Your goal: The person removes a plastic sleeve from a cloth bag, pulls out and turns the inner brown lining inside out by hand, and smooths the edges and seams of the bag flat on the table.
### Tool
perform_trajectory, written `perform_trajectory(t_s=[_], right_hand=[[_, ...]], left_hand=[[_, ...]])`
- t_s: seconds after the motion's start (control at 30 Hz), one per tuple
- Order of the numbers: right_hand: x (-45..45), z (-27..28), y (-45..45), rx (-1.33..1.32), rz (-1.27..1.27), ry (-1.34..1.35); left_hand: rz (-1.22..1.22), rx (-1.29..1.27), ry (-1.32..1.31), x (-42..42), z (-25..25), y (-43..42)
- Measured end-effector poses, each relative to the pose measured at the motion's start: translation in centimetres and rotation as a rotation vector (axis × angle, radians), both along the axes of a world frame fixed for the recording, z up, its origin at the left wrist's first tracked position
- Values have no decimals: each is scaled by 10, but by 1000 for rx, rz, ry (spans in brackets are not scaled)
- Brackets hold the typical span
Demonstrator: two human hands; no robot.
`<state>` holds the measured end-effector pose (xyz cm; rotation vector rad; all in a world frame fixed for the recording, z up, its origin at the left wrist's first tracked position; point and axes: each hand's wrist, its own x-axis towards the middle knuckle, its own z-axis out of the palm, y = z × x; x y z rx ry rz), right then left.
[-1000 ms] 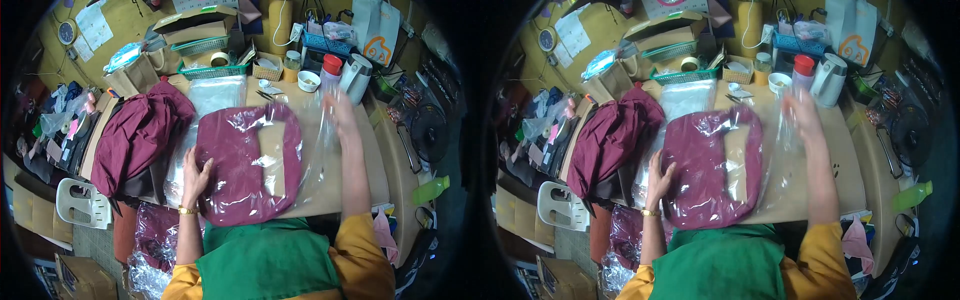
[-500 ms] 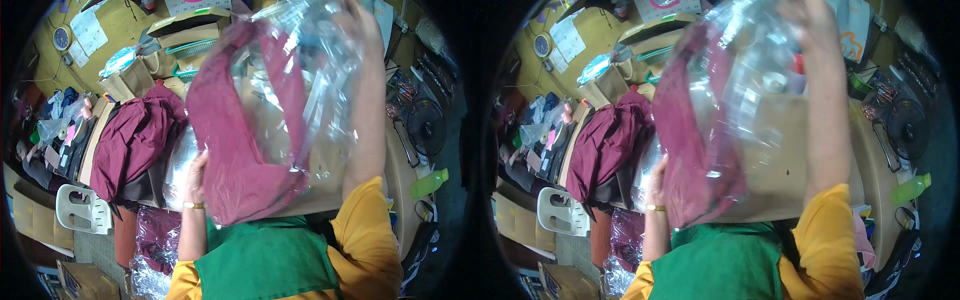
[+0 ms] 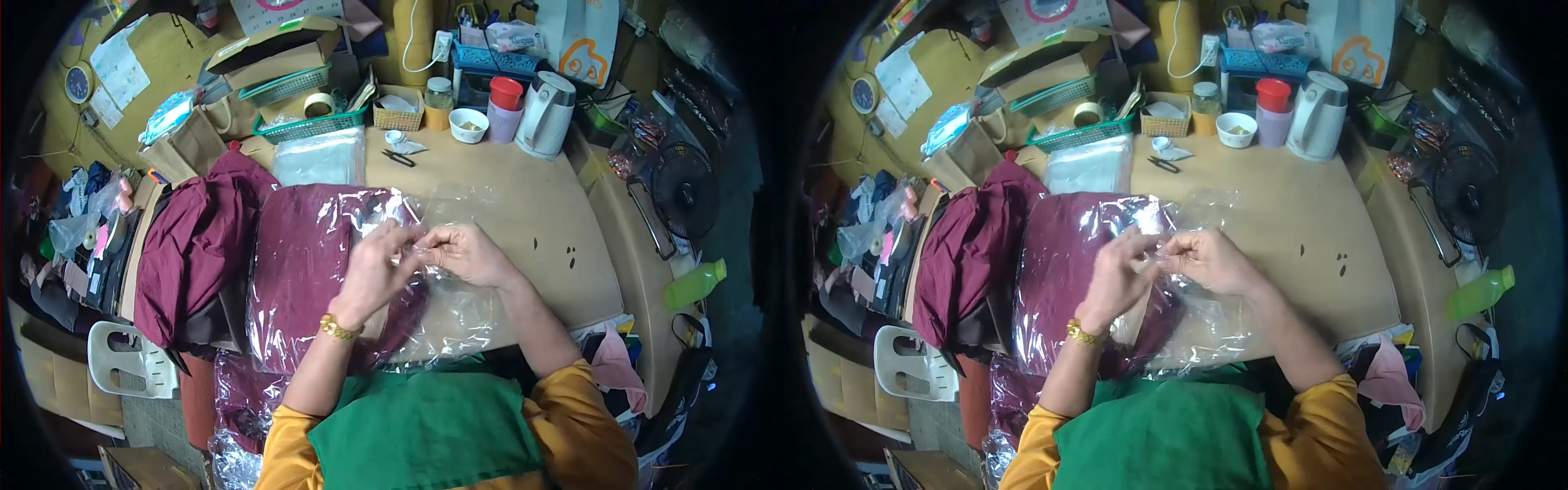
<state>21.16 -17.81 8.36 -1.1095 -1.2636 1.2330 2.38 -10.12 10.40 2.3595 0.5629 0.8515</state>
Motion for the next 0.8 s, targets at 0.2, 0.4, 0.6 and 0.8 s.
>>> perform_trajectory(t_s=[0.2,0.4,0.6,0.8], right_hand=[[64,-5,-17,-82,-247,-115],[29,13,-17,261,-17,73],[-24,12,-7,65,289,112],[-1,11,-23,196,322,-1082]], left_hand=[[112,-176,-353,-41,-16,55],[-148,-425,-401,-32,15,46],[-331,-413,-440,-20,40,34],[-229,-395,-421,-61,80,56]])
